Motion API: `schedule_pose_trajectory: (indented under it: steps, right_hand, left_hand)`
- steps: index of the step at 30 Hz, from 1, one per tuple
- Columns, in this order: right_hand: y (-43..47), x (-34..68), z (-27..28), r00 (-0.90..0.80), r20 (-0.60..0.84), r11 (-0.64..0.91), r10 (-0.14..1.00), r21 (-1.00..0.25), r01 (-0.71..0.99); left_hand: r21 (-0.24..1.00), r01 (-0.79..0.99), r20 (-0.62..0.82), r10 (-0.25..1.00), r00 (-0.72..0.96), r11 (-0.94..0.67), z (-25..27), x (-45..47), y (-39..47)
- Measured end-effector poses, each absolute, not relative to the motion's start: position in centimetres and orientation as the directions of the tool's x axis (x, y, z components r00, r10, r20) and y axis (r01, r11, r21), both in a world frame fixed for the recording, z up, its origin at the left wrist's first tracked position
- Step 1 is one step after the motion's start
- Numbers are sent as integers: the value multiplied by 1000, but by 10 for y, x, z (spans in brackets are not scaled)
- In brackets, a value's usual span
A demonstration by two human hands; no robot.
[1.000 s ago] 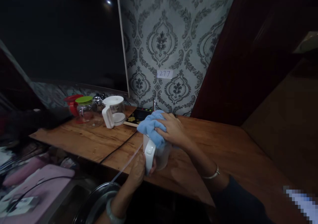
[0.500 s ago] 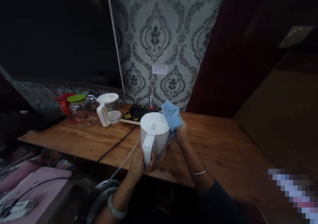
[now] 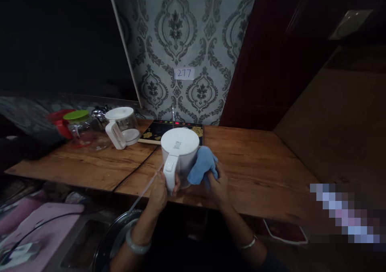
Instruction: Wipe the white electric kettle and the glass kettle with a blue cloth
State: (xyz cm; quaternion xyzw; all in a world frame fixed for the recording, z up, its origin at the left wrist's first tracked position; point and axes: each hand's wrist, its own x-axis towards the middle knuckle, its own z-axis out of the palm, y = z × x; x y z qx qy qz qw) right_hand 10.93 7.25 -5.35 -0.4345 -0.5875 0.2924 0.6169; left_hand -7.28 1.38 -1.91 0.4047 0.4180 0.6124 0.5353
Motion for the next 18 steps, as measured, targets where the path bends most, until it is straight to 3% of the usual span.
schedule_pose_trajectory:
  steps: [3, 6, 13, 18]
  right_hand:
    - [63, 101, -11, 71, 673, 633, 736, -722, 281]
    - [62, 83, 0, -82, 737, 686, 671, -575, 445]
    - [51, 60, -101, -57, 714, 610, 698, -551, 569]
    - [32, 91, -124, -246, 711, 679, 659, -421, 602]
  left_hand:
    - [946, -304, 64, 984, -165, -113, -23, -73, 14]
    - [944, -280, 105, 962, -252, -176, -24, -72, 12]
    - [944, -288, 113, 978, -176, -161, -14, -69, 10]
    - [950, -277, 107, 984, -145, -144, -8, -68, 10]
